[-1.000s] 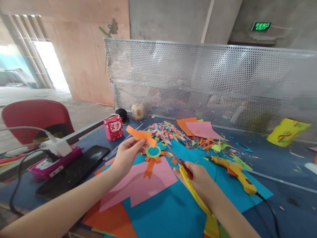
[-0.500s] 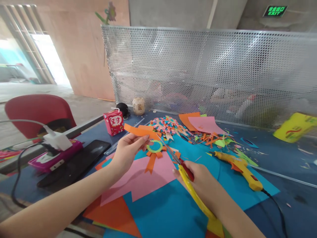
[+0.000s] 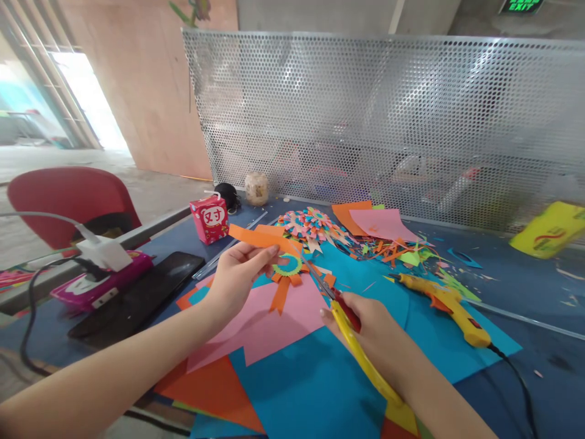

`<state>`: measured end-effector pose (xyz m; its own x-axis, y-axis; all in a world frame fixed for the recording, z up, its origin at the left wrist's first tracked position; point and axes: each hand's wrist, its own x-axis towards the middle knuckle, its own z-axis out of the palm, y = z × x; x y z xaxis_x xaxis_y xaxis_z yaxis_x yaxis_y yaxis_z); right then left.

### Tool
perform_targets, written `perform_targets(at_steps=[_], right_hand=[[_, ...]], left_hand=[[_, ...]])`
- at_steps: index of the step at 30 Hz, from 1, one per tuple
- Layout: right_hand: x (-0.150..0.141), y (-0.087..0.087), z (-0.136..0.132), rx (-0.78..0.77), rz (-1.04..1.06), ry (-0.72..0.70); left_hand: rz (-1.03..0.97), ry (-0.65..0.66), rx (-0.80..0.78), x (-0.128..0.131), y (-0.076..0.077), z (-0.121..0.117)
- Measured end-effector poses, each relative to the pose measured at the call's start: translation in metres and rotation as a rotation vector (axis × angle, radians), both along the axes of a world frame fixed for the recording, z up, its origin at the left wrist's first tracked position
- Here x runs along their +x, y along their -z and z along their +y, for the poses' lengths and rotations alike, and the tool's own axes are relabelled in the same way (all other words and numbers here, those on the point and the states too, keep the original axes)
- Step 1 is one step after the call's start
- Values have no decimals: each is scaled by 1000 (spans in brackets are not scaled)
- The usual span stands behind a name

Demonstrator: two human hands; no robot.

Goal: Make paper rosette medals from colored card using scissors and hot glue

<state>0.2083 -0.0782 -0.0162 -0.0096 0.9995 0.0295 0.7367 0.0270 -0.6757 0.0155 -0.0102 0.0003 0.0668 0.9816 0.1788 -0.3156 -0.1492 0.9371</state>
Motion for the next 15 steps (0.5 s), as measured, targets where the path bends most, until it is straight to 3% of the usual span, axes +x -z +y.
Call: perform_targets(at_steps=[3, 15], right_hand=[[1, -2, 0, -58, -20, -54], [10, 4, 3, -25, -69, -125]], left_hand=[[-19, 14, -26, 1, 0, -1], [-48, 31, -15, 2, 1, -3]])
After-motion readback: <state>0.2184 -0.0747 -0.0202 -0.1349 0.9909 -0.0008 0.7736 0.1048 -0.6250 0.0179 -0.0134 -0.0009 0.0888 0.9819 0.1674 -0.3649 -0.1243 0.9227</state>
